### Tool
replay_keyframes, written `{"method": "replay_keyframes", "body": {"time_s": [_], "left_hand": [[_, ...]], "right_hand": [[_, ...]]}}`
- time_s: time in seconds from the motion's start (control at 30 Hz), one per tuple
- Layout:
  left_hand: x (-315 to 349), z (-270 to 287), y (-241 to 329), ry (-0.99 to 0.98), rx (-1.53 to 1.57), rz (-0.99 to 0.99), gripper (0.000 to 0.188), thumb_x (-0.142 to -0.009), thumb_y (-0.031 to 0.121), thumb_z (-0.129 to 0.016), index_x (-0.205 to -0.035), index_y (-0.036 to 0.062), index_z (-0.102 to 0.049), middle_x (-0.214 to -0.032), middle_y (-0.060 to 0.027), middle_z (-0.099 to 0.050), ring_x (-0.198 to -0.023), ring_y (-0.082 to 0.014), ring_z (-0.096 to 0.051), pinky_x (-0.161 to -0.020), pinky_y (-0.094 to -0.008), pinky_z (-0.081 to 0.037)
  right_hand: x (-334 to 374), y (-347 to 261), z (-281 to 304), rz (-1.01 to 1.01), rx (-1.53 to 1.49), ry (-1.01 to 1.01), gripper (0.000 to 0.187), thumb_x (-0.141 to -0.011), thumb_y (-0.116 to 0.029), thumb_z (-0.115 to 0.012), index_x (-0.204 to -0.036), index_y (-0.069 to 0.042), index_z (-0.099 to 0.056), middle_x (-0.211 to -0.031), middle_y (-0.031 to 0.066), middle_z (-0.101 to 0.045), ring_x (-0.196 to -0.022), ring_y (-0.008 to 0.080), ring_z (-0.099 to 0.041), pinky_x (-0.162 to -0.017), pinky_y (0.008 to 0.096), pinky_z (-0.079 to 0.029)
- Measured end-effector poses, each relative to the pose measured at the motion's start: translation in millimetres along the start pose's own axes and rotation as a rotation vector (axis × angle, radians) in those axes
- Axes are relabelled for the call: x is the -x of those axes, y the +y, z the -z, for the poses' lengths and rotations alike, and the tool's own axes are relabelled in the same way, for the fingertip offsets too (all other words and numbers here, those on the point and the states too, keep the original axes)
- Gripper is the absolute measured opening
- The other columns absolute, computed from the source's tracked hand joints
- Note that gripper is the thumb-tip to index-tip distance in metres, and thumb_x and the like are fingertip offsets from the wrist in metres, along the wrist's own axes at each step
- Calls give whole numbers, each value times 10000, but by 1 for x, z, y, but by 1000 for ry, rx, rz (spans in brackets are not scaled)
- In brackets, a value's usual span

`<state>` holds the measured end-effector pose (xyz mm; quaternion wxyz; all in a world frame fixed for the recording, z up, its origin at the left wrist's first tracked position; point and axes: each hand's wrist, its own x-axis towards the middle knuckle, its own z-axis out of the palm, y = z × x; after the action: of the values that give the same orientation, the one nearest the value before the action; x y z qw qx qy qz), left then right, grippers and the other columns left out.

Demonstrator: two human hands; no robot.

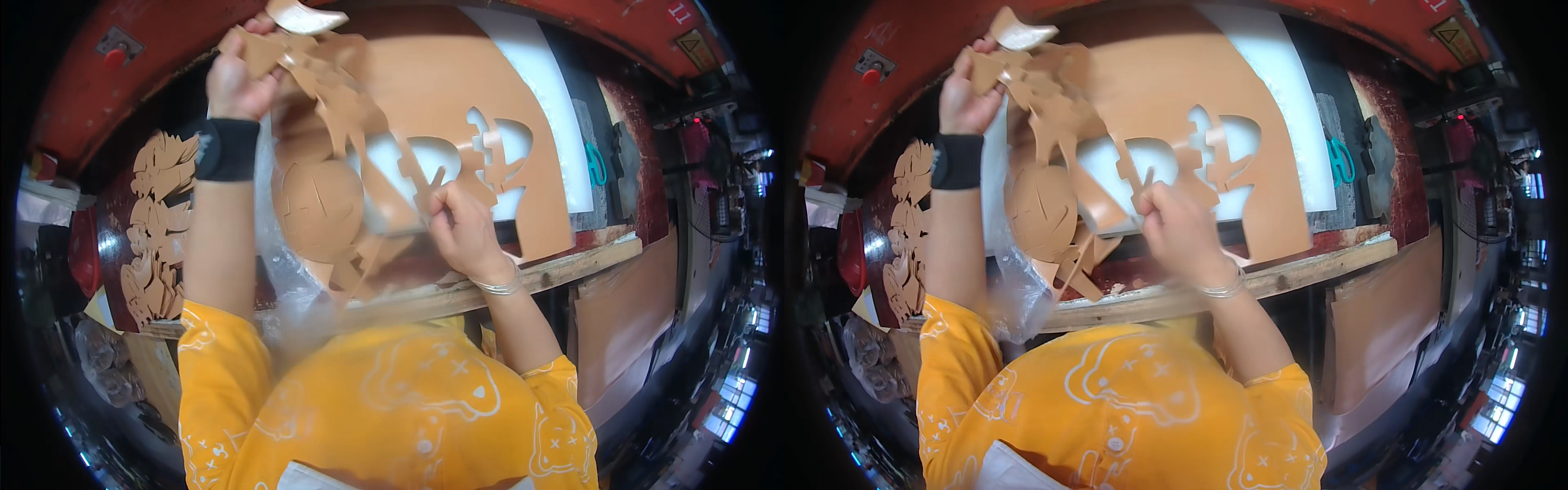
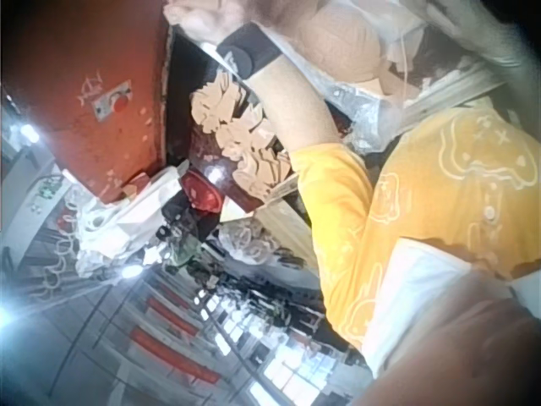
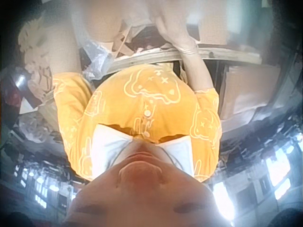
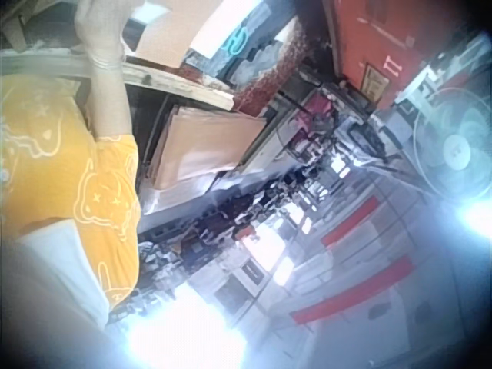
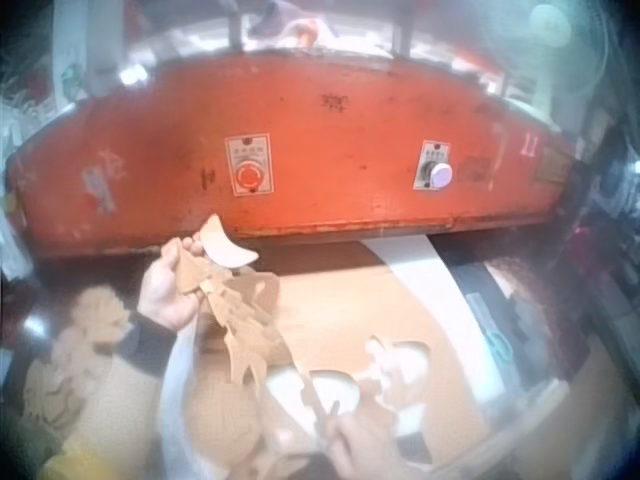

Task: The person operates a die-cutting press to cut shapes from a sheet of tan material. They place a template on the sheet, press the machine, remove the cut pieces, and stack them on the side.

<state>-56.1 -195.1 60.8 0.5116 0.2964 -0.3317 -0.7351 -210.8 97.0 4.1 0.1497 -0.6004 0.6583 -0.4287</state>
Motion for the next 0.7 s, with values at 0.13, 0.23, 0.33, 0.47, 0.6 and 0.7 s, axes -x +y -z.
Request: {"method": "replay_keyframes", "body": {"time_s": [0.13, 0.23, 0.33, 0.47, 0.6, 0.7], "left_hand": [[-41, 29, 31, -45, 82, -30, 269, -1015, 274, -345, -1084, 63, -497, -1051, -35, -583, -1036, -209, -562, -956, -411, -435], [-32, 31, 32, -133, 69, -47, 312, -1018, 292, -324, -1143, 57, -486, -1095, -54, -584, -1066, -223, -556, -961, -406, -431], [-1, 20, 20, -47, -69, -77, 369, -1016, 304, -320, -1258, 65, -462, -1241, -85, -562, -1111, -234, -549, -966, -412, -426], [42, -2, 8, -113, -114, -73, 384, -1017, 318, -303, -1269, 73, -457, -1217, -90, -572, -1099, -240, -556, -972, -419, -427], [62, -21, -2, -138, -48, -35, 378, -1013, 312, -322, -1265, 65, -459, -1191, -92, -581, -1081, -244, -563, -965, -416, -432], [61, -22, -10, -122, -34, -36, 364, -1012, 288, -341, -1247, 41, -469, -1153, -104, -595, -1065, -252, -570, -957, -400, -438]], "right_hand": [[1, 3, -1, 19, -34, -35, 63, -834, 12, -543, -834, -26, -493, -686, 103, -533, -580, 242, -544, -556, 299, -434], [-5, -10, 7, -54, -21, -87, 78, -832, -10, -572, -898, -19, -531, -714, 106, -550, -651, 235, -575, -614, 307, -458], [-17, -36, 19, 104, 207, -1, 198, -830, -25, -595, -1025, -21, -564, -742, 106, -564, -754, 235, -597, -697, 332, -473], [-46, -70, 23, 173, 200, 119, 256, -779, -238, -702, -936, -41, -652, -813, 121, -647, -832, 307, -609, -753, 387, -479], [-77, -81, -9, -285, 90, -203, 271, -816, -251, -674, -919, 0, -655, -740, 120, -655, -667, 256, -621, -688, 349, -494], [-77, -78, -26, -255, -128, -128, 261, -829, -206, -645, -971, 12, -638, -668, 104, -615, -618, 203, -598, -640, 313, -481]]}}
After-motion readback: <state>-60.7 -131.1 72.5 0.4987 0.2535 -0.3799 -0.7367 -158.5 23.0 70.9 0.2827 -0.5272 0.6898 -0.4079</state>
